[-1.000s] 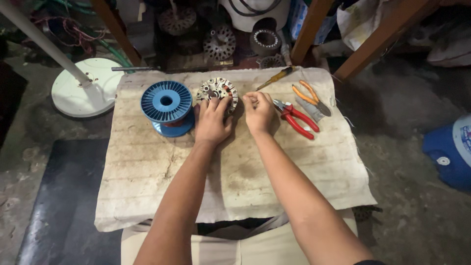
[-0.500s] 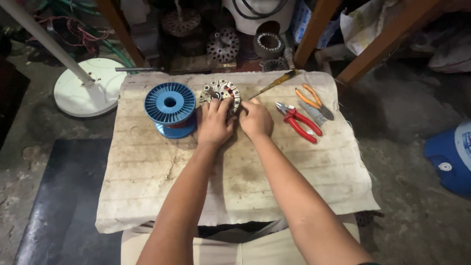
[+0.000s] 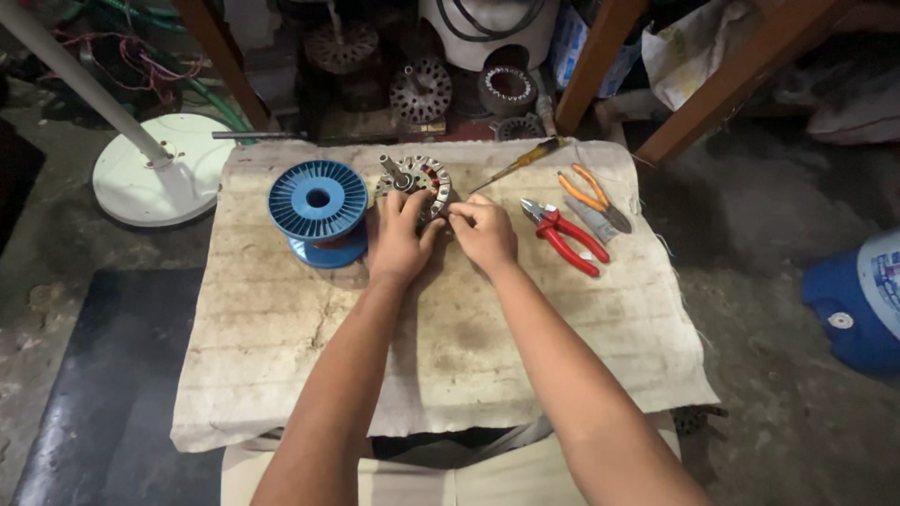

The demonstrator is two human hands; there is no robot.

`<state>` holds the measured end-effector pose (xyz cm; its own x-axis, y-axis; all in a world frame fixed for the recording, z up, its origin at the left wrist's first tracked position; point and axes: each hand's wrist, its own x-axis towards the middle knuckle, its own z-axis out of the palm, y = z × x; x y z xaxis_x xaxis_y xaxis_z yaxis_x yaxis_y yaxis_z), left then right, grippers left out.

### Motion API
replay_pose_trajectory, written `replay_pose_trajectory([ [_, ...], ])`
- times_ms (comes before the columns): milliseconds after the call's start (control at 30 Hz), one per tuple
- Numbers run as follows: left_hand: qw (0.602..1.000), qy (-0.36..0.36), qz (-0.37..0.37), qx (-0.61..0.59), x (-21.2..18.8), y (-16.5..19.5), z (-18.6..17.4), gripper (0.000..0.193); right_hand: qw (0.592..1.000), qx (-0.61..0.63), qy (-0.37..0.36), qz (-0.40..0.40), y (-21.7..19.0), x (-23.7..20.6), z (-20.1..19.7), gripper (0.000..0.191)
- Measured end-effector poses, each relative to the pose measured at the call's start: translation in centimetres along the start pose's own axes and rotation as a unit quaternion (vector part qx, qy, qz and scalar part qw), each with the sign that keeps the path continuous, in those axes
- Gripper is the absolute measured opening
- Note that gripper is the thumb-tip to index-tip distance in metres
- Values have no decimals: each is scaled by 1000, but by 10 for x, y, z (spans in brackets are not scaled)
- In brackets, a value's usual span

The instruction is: The person winds copper wire from a blue spool onto the slots of a motor armature stator on a cloth-covered workbench, guiding and pressing the wire into place by hand and turning the armature as they work. They occasionally reposition the spool and continue winding around the armature segments.

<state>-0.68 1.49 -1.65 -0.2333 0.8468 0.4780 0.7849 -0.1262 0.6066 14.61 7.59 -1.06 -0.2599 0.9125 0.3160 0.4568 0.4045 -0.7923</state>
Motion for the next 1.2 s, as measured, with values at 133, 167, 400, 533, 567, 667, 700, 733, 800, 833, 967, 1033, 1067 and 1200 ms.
replay_pose_trajectory([
  [133,999,2,-2,-43,1,5,-6,50,991,105,37,-75,10,0,7,14],
  [167,998,4,-2,-56,1,6,-7,50,991,106,34,-78,11,0,8,13],
  [400,997,1,75,25,1,5,-7,50,987,106,21,-123,6,1,5,9],
  [533,997,13,66,25,1,-1,1,51,982,96,24,-162,-3,2,3,12],
  [567,998,12,54,21,2,-3,3,53,986,94,12,-134,-4,3,3,15],
  [667,998,3,-9,-67,3,-6,5,61,991,91,-11,-92,-5,4,3,21],
  [700,999,-1,-2,-53,3,-6,5,59,990,92,-10,-108,-3,5,4,22],
  [733,999,-5,4,-39,3,-5,4,57,988,94,-10,-123,-1,6,5,23],
  [800,1000,-19,16,-7,2,-2,1,52,980,186,-44,-54,6,8,9,21],
  [833,999,-28,23,10,2,0,-1,49,971,230,-59,-20,10,9,11,20],
  [967,996,-44,49,65,1,9,-8,48,981,191,-9,-41,31,16,19,16],
  [1033,996,-36,51,57,-1,13,-10,47,986,160,34,-22,40,17,20,14],
  [1067,997,-30,52,54,0,15,-11,47,986,154,69,-8,42,19,21,14],
  [1200,998,-32,29,54,2,17,-13,48,979,143,142,23,39,21,24,14],
])
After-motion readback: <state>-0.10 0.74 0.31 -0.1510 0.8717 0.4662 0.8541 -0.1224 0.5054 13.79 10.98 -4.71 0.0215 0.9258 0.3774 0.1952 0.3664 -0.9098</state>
